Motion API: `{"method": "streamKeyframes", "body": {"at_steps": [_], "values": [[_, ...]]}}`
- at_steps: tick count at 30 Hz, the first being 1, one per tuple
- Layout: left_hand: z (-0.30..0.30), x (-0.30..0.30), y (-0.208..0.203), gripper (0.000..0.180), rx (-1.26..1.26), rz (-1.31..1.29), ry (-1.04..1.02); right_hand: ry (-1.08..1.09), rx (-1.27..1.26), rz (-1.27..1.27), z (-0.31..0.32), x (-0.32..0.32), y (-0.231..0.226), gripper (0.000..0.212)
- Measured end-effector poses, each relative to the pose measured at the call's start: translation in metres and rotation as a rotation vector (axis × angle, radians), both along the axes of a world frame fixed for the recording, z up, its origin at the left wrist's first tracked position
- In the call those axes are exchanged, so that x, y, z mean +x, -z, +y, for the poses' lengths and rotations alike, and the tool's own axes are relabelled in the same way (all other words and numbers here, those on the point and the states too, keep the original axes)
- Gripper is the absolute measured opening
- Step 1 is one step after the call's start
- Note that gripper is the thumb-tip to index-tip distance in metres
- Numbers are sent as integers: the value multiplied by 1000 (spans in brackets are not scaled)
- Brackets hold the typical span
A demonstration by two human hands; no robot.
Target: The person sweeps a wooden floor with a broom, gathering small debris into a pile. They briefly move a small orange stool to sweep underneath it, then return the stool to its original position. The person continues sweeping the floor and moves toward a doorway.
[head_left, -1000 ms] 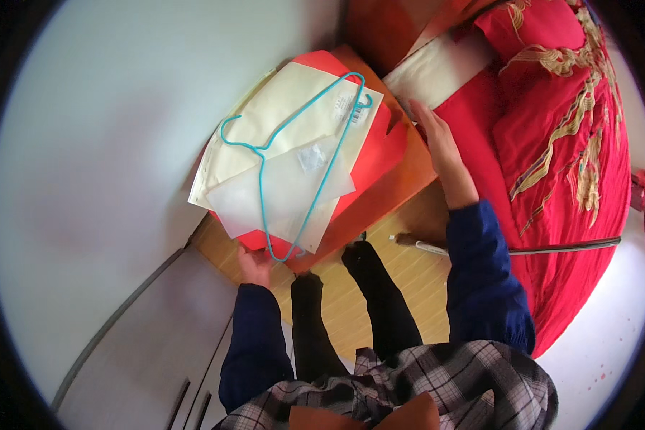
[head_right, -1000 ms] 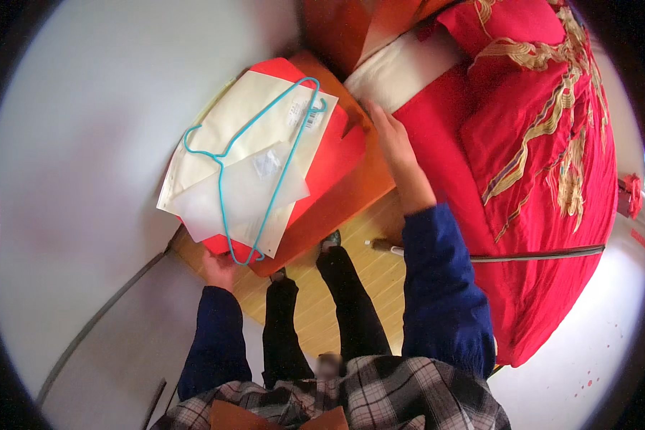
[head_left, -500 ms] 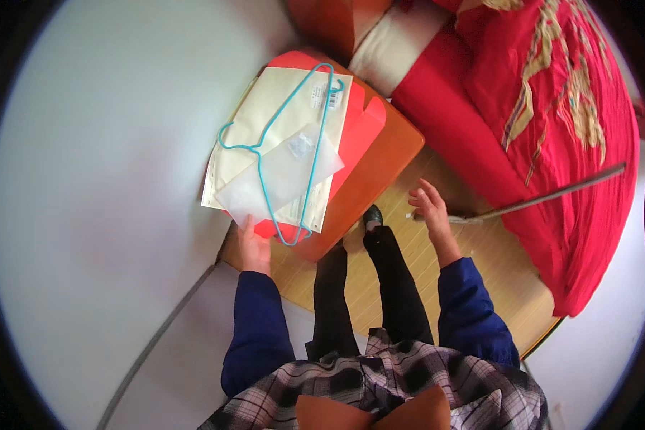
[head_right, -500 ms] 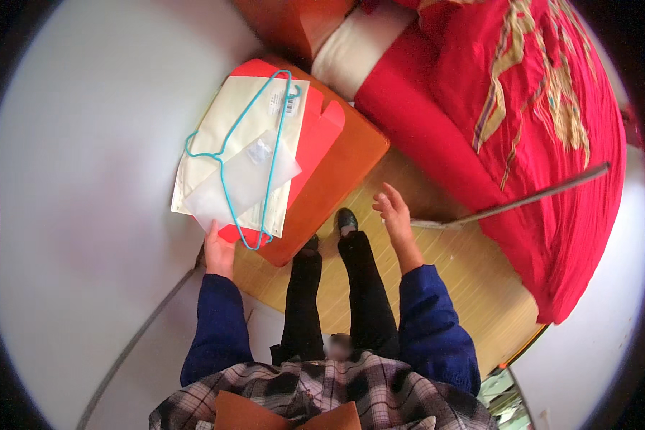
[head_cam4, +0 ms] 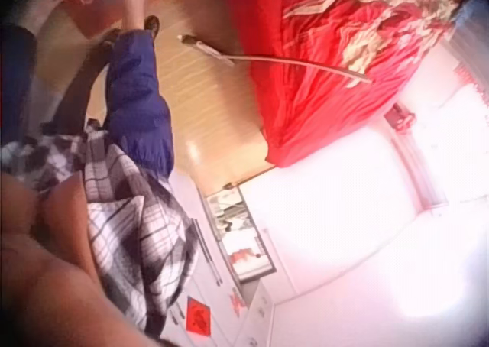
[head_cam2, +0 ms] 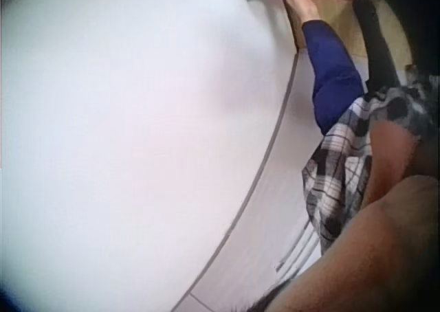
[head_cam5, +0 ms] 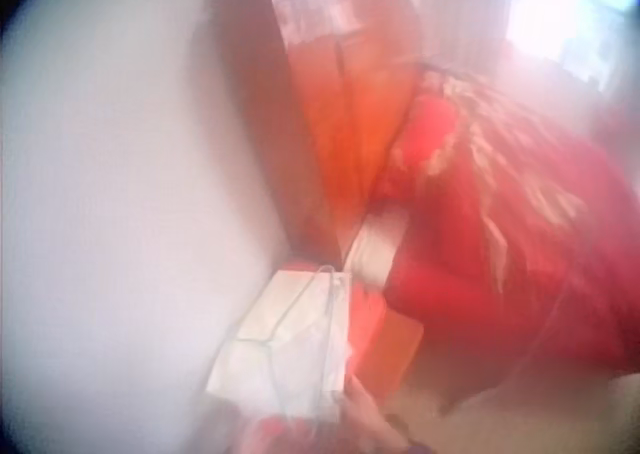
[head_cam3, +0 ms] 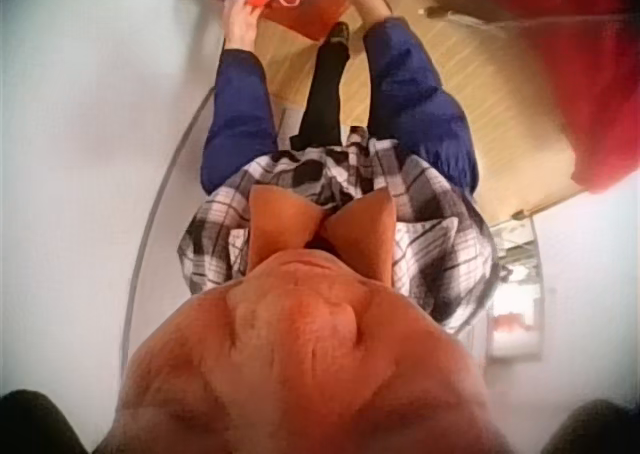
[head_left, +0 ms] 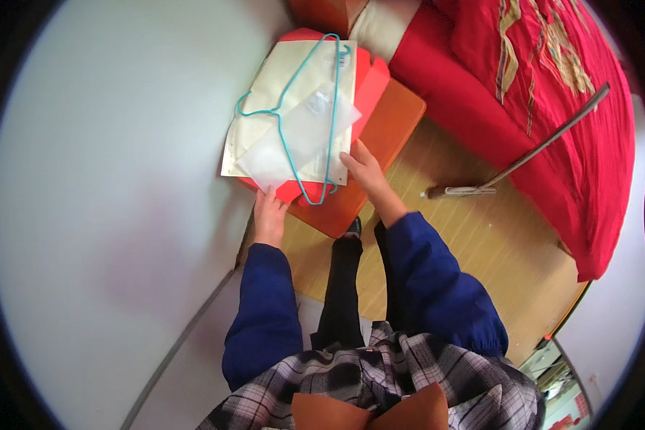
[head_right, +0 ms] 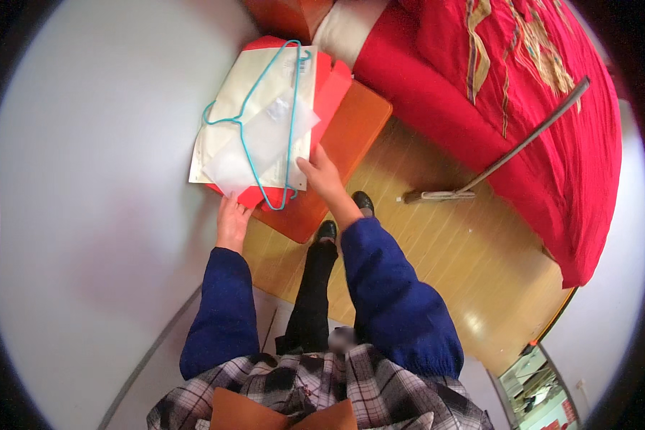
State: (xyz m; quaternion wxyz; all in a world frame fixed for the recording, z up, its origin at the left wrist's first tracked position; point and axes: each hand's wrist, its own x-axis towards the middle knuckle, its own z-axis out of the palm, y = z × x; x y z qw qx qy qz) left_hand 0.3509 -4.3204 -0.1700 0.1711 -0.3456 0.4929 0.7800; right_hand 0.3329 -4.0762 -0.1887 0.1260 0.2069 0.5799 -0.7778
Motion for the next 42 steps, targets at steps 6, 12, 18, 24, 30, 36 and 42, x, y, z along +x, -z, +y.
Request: {"method": "streamKeyframes", "body": {"at_steps": [6, 12, 18, 24, 30, 36, 42], "values": [[-24, 1, 17, 34, 141, 55, -3, 28, -79, -82, -19, -16, -3, 63], [-33, 39, 10, 49, 70, -77, 22, 309, 14, -239, 80, 44, -30, 69], [-62, 144, 15, 44, -128, -302, 253, 778, 186, -142, 286, 85, -23, 77], [-41, 231, 2, 34, -182, -512, 510, 822, 152, 166, 416, 47, -35, 68], [23, 254, -20, 33, -171, -557, 664, 804, 400, -30, 465, 35, -39, 44], [86, 237, -24, 32, -231, -318, 886, 378, 1163, -413, 479, 118, -77, 66], [204, 213, -47, 47, -90, 232, 1238, 651, 856, 88, 405, 284, -170, 23]]}}
